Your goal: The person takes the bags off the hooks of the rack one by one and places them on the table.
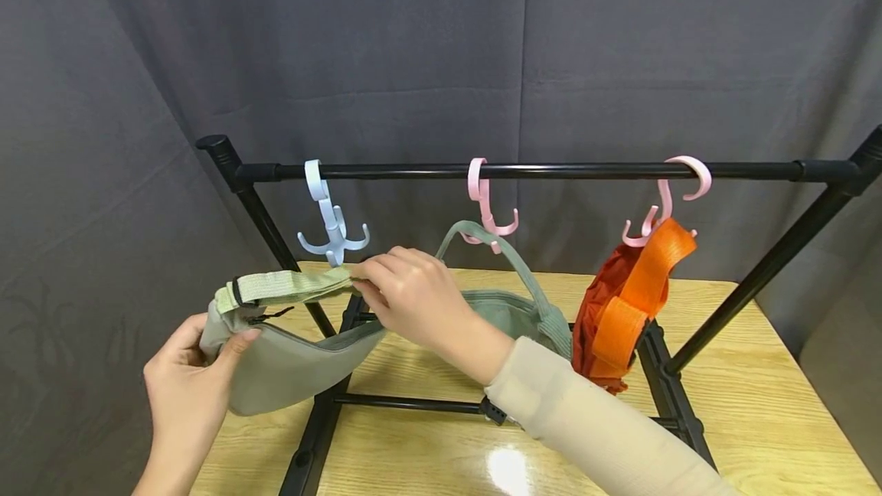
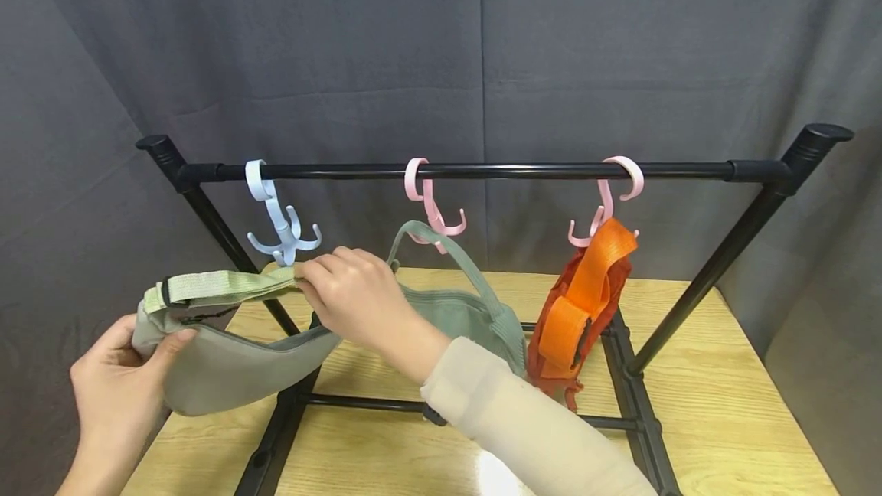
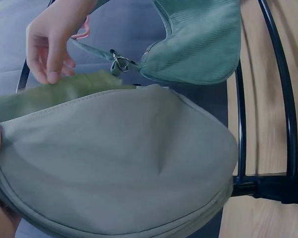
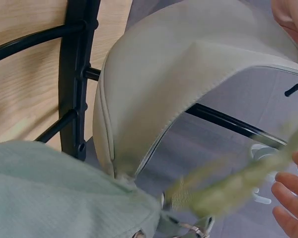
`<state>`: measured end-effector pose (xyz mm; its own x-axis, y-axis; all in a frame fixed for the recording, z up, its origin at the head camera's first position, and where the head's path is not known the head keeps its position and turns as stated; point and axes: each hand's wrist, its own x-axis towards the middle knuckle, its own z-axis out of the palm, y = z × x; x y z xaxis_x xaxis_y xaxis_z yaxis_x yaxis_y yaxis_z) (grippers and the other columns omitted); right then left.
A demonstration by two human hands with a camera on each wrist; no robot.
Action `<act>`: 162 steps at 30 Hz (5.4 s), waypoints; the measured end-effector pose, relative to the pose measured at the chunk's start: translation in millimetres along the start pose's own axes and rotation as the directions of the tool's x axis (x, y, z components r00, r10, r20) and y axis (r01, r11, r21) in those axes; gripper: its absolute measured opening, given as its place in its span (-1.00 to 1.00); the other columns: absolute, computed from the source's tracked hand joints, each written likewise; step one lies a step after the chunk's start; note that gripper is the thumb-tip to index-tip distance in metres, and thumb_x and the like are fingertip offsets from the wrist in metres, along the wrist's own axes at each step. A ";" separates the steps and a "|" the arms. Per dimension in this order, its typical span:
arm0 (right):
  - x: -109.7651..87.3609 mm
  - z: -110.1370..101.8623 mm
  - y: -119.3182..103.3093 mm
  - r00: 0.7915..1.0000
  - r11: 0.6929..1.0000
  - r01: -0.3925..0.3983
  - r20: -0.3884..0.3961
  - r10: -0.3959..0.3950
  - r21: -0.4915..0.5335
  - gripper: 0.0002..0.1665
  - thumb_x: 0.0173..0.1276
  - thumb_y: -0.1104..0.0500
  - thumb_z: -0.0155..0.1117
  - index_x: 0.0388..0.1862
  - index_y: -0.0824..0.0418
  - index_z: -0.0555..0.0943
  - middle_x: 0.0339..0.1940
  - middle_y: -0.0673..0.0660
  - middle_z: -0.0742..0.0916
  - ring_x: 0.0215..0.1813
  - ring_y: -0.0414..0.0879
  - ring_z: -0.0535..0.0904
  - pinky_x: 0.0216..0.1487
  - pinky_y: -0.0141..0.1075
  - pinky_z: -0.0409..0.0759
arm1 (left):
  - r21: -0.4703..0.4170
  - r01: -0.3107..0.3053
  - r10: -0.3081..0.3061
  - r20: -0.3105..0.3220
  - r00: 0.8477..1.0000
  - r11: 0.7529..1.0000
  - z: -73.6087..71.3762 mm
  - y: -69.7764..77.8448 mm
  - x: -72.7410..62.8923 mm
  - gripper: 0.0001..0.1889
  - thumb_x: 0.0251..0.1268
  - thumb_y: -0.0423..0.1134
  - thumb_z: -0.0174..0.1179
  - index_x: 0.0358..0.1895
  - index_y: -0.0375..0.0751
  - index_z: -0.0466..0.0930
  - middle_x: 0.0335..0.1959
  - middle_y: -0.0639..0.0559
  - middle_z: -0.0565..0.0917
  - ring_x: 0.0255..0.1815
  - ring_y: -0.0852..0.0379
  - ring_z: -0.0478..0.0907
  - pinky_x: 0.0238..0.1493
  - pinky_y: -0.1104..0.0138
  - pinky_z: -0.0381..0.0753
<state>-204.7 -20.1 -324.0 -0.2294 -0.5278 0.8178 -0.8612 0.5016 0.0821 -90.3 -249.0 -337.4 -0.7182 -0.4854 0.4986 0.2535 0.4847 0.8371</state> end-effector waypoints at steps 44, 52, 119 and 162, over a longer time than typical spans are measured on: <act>-48.7 -2.9 0.1 0.974 0.970 -0.209 0.112 0.196 0.124 -0.88 0.30 0.17 0.40 -0.19 0.12 0.71 -0.13 0.04 0.77 -0.06 -0.07 0.71 -0.05 -0.20 0.66 | -0.049 0.024 -0.031 -0.144 0.989 0.999 -30.9 12.6 15.0 -0.83 0.18 -0.52 0.33 -0.15 -0.38 0.67 -0.38 0.24 0.71 -0.42 0.35 0.56 -0.36 0.59 0.48; -52.9 -3.4 -7.2 0.964 0.954 -0.254 0.122 0.236 0.161 -0.83 0.30 0.14 0.41 -0.14 0.12 0.71 -0.12 0.02 0.77 -0.04 -0.08 0.70 -0.08 -0.19 0.67 | -0.209 0.013 -0.049 -0.172 0.984 0.978 -40.8 8.5 12.1 -0.79 0.18 -0.57 0.31 -0.10 -0.44 0.68 -0.30 0.09 0.74 -0.37 0.30 0.60 -0.32 0.59 0.51; -103.3 36.6 -27.2 0.536 0.021 -0.772 0.634 0.558 0.635 -0.66 0.39 0.29 0.27 0.09 0.43 0.55 -0.13 0.22 0.70 -0.16 -0.18 0.60 -0.07 -0.33 0.57 | -0.659 0.018 -0.189 -0.190 0.963 0.752 -38.6 -13.5 16.8 -0.76 0.24 -0.59 0.20 -0.03 -0.54 0.64 -0.22 -0.11 0.76 -0.29 0.20 0.64 -0.18 0.49 0.56; -114.9 37.2 -31.1 0.434 -0.049 -0.803 0.639 0.635 0.593 -0.57 0.36 0.22 0.33 0.09 0.48 0.54 -0.13 0.23 0.72 -0.19 -0.18 0.59 -0.16 -0.26 0.58 | -0.550 0.243 -0.368 -0.128 0.921 0.799 -29.9 -59.1 16.0 -0.82 0.31 -0.34 0.28 -0.08 -0.31 0.69 -0.27 0.10 0.76 -0.24 0.29 0.63 -0.16 0.55 0.53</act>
<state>-168.5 -0.5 -441.6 -0.9363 -0.3487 0.0425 -0.0426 -0.0073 -0.9991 -97.4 -307.1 -372.2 -0.6715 -0.7189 0.1796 0.3846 -0.1310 0.9137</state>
